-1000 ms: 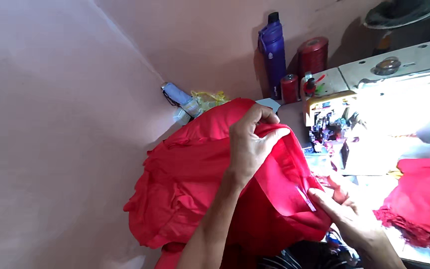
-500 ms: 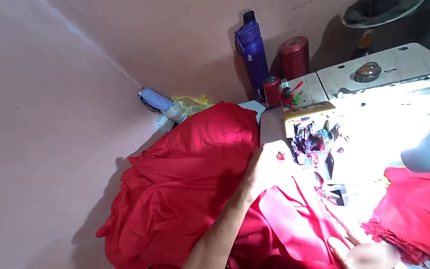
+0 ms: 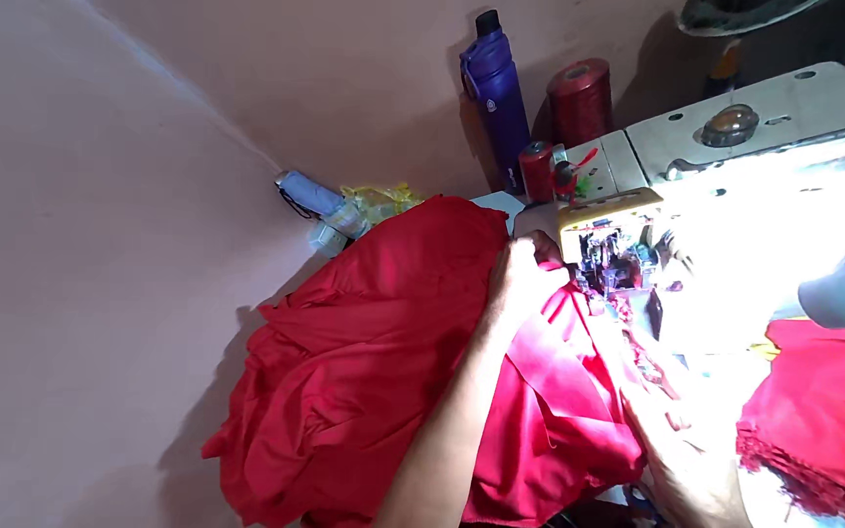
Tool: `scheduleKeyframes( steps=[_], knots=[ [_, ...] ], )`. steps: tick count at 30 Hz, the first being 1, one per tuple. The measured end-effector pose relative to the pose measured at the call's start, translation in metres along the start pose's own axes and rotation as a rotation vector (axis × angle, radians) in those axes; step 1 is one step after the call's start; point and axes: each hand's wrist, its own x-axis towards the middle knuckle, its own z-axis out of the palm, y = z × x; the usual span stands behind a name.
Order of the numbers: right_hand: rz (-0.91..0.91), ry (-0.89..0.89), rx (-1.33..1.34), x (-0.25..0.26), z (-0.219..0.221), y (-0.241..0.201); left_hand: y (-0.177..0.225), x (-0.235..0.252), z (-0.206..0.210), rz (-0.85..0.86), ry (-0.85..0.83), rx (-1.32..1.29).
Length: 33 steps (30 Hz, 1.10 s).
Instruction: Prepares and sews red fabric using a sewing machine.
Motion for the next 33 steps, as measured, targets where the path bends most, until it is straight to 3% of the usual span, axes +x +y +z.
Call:
scheduleKeyframes(
  steps=[9, 17, 22, 25, 28, 30, 33],
  knots=[
    [-0.077, 0.048, -0.166, -0.013, -0.001, -0.008, 0.0, -0.008, 0.009, 0.032, 0.098, 0.005],
    [-0.032, 0.014, -0.14, 0.018, 0.008, 0.006, -0.007, 0.021, -0.002, 0.068, 0.052, -0.001],
    [-0.03, 0.025, -0.133, 0.017, -0.002, -0.002, 0.004, -0.021, -0.011, 0.08, 0.187, 0.166],
    [-0.001, 0.007, -0.085, 0.016, 0.003, -0.005, 0.004, -0.062, -0.026, 0.263, 0.297, 0.197],
    [0.025, 0.012, -0.043, 0.018, 0.006, -0.001, -0.015, -0.088, -0.025, 0.436, 0.147, 0.074],
    [0.036, 0.028, -0.071, 0.021, 0.006, 0.0, -0.024, -0.095, -0.02, 0.439, -0.01, 0.135],
    [0.039, 0.025, -0.108, 0.026, 0.002, -0.001, -0.032, -0.086, -0.011, 0.435, -0.041, 0.225]
  ],
)
